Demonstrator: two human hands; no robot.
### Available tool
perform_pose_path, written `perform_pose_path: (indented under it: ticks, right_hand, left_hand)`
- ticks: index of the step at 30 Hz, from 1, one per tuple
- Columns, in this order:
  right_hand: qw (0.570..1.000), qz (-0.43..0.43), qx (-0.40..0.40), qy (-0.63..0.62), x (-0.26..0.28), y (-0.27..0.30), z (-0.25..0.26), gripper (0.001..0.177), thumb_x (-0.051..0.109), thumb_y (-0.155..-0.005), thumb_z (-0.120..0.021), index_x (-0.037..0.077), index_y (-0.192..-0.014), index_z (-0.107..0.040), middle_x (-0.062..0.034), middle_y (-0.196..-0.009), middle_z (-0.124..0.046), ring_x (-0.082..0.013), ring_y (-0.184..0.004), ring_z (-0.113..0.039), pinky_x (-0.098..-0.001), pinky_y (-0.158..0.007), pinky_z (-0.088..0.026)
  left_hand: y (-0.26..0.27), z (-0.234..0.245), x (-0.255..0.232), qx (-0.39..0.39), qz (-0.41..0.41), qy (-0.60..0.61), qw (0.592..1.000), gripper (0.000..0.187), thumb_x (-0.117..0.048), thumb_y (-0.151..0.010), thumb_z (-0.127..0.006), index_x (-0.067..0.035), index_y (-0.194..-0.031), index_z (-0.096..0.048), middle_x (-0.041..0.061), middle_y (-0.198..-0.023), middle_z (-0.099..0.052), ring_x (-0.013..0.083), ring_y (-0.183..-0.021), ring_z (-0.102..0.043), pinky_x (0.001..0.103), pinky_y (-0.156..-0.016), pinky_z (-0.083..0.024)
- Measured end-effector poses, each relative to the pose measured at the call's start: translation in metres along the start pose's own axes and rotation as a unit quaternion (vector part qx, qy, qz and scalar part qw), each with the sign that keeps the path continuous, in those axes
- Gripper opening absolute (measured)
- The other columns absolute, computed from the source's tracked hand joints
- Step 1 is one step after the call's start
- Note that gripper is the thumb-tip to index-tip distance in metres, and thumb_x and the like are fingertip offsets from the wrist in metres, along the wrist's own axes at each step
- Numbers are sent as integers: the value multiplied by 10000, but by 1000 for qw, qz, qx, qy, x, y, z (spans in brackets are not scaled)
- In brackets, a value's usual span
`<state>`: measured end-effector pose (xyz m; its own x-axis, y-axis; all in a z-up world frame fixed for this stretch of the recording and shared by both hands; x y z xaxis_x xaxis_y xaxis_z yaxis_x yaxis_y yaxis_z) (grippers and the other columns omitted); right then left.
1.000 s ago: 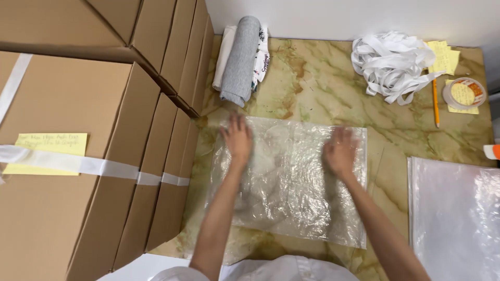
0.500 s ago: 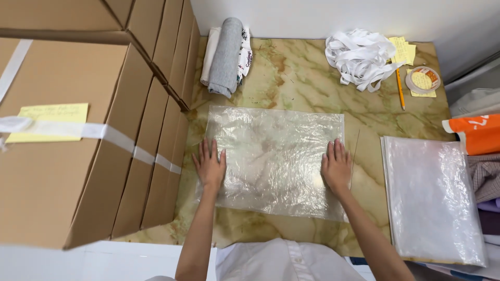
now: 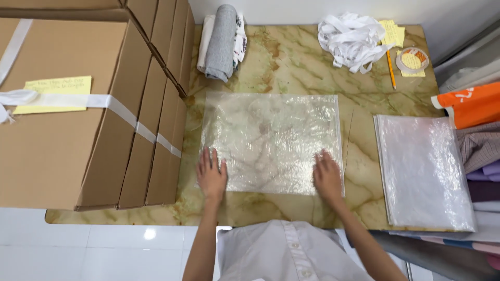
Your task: Packing items into cardboard boxes, tying them with decorative ribbons, and placing them into plastic bags.
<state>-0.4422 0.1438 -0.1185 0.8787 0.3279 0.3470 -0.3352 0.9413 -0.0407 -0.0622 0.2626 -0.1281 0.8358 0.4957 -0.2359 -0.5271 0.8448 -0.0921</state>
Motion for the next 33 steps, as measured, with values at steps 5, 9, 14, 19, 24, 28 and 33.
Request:
perform_pose_path:
  ticks: [5,9,14,19,24,28,33]
  right_hand:
    - [996,-2,-46,72,-9,10,4,517,360,-1071,-393,221,-1569,-418,-86,-1645,-363,-280,-1504,-343,-472,-1236,-235]
    - [984,-95,65,-134,89,-2,2,543,204,-937,-555,97,-1463,-471,-254,-1232,-653,-439,-1162,-638,-580,-966,-521]
    - [936,330,119,-30,169,5,-66,521,313,-1036,-426,160,-1534,-423,-139,-1580,-384,-350,-1461,-348,-538,-1183,-278]
    - [944,312,106,-17,112,10,-53,545,439,-1069,-327,273,-1588,-335,-58,-1647,-318,-279,-1525,-264,-509,-1217,-229]
    - [996,70,42,48,5,28,-3,546,453,-1088,-233,283,-1596,-338,-34,-1660,-309,-219,-1539,-231,-508,-1238,-148]
    - [996,39,-53,57,-62,40,33,511,245,-1021,-522,73,-1503,-515,-208,-1526,-495,-369,-1459,-404,-553,-1157,-337]
    - [941,-274,36,-194,-189,46,17,361,550,-959,-715,300,-1218,-742,19,-1069,-739,-204,-1055,-688,-383,-856,-556]
  left_hand:
    - [1,1,2,27,24,-4,999,601,-554,-1060,-273,-278,-1593,-317,31,-1710,-178,247,-1559,-188,550,-1247,-154]
    - [1,-1,5,34,28,-2,999,603,-566,-1065,-247,-288,-1598,-299,22,-1717,-143,236,-1565,-165,550,-1251,-138]
    - [5,0,10,24,26,17,999,582,-522,-1078,-258,-260,-1595,-311,37,-1715,-149,234,-1564,-175,544,-1250,-146]
    - [20,5,20,21,56,28,998,571,-501,-1090,-236,-258,-1603,-298,43,-1706,-181,228,-1562,-179,550,-1250,-140]
    - [23,3,21,-14,52,4,999,563,-490,-1091,-260,-248,-1594,-335,55,-1703,-204,238,-1555,-207,556,-1242,-162]
    - [23,2,21,-31,41,2,999,552,-484,-1094,-282,-245,-1587,-355,62,-1697,-228,247,-1545,-235,556,-1237,-172]
    - [24,6,18,-23,47,15,999,549,-467,-1104,-263,-230,-1592,-345,69,-1703,-208,258,-1552,-216,558,-1243,-158]
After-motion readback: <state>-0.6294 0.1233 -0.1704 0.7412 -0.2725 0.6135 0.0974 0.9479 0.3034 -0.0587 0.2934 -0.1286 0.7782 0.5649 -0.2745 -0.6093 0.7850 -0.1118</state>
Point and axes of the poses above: each hand's wrist, its own y-axis away from the middle knuckle, its own z-axis out of the back of the hand, x = y × z, the point moved 3 cm from there along -y, towards the middle knuckle
